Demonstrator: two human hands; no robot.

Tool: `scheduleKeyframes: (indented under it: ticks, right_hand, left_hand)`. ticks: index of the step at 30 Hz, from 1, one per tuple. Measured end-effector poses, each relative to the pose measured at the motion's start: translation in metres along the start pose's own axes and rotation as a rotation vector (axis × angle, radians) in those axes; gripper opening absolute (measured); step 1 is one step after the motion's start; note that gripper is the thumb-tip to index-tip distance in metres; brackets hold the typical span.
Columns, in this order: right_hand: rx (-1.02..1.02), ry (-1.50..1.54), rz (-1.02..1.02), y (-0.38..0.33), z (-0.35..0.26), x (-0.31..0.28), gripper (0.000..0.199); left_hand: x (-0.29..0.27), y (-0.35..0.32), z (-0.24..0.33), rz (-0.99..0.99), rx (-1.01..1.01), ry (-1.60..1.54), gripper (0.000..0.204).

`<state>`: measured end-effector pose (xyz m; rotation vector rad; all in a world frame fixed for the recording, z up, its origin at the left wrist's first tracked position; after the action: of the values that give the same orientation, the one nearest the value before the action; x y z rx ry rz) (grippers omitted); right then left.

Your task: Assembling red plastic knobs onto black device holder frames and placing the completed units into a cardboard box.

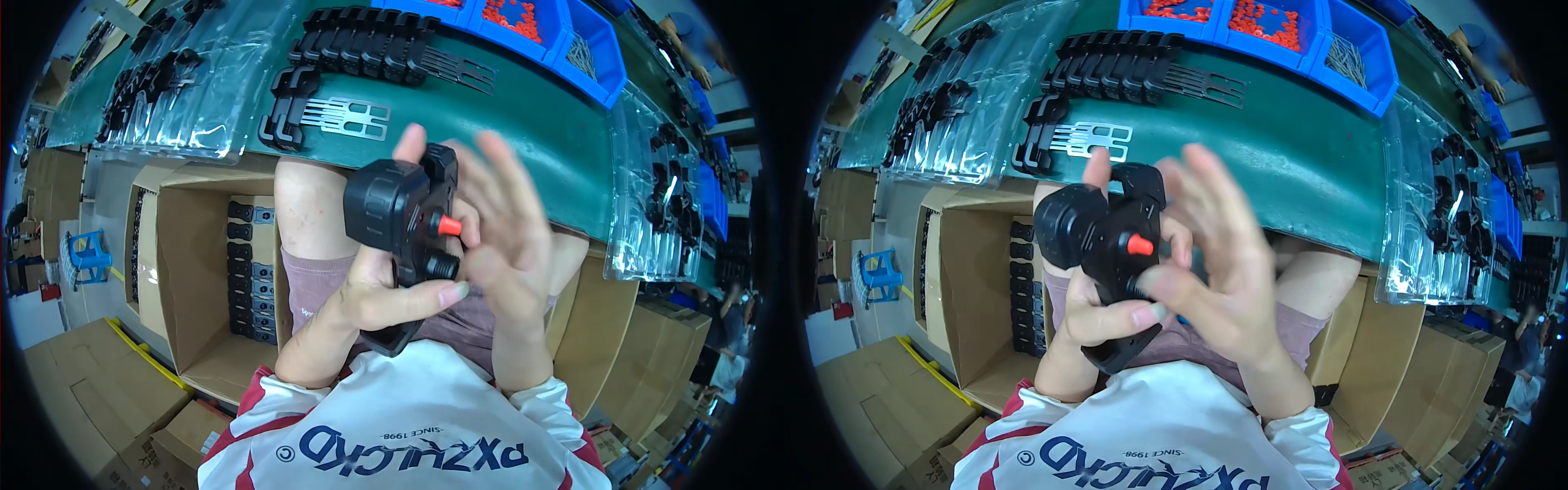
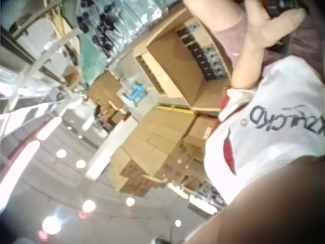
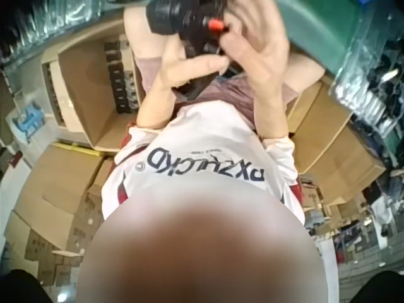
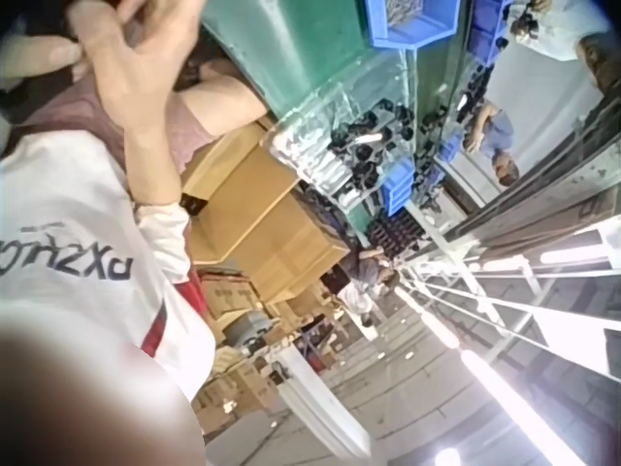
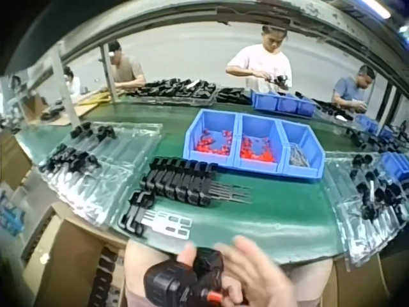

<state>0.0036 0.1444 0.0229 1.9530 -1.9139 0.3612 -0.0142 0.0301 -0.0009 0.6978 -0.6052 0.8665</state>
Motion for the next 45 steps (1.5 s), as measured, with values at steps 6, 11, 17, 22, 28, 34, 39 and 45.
scheduleKeyframes:
  ticks: [6, 11, 17, 22, 28, 34, 39, 45]
  right_hand:
    - [0.387, 0.057, 0.013, 0.007, 0.015, 0.009, 0.090]
    - [0.081, -0.133, -0.157, -0.008, 0.028, 0.011, 0.101]
    - [0.041, -0.480, -0.162, -0.024, 0.033, 0.027, 0.111]
    - [0.094, -0.426, -0.120, -0.035, 0.031, 0.008, 0.117]
    - [0.085, -0.243, -0.057, -0.039, 0.019, -0.008, 0.124]
    - [0.114, 0.134, -0.050, -0.009, -0.023, -0.043, 0.104]
    - [-0.220, -0.058, 0.035, 0.082, -0.122, -0.118, 0.057]
    - [-0.086, -0.931, 0.797, 0.173, -0.198, -0.304, 0.075]
  left_hand:
    - [0.001, -0.001, 0.005, 0.102, -0.008, 0.025, 0.086]
    - [-0.016, 0.011, 0.019, 0.268, 0.274, 0.043, 0.071]
    - [-0.025, 0.012, 0.020, 0.304, 0.375, 0.079, 0.065]
    - [-0.022, 0.020, 0.025, 0.346, 0.438, 0.078, 0.065]
    - [0.008, 0.020, 0.003, 0.273, 0.356, 0.269, 0.070]
    - [0.013, 0.031, 0.008, -0.076, 0.401, 0.542, 0.087]
    - [-0.022, -0.001, 0.036, -0.135, 0.122, 0.702, 0.070]
    - [-0.088, -0.069, 0.094, 0.103, -0.127, 0.550, 0.066]
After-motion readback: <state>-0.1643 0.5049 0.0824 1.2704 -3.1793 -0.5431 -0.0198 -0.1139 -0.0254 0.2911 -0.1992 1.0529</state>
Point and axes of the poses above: each hand's wrist, its own y-axis towards the middle knuckle, its own x-axis out of the palm, z = x × y, the point moved 3 cm from there along y, towards the middle knuckle, and after that the axes turned 3 degrees about x, right-handed, at the moved point
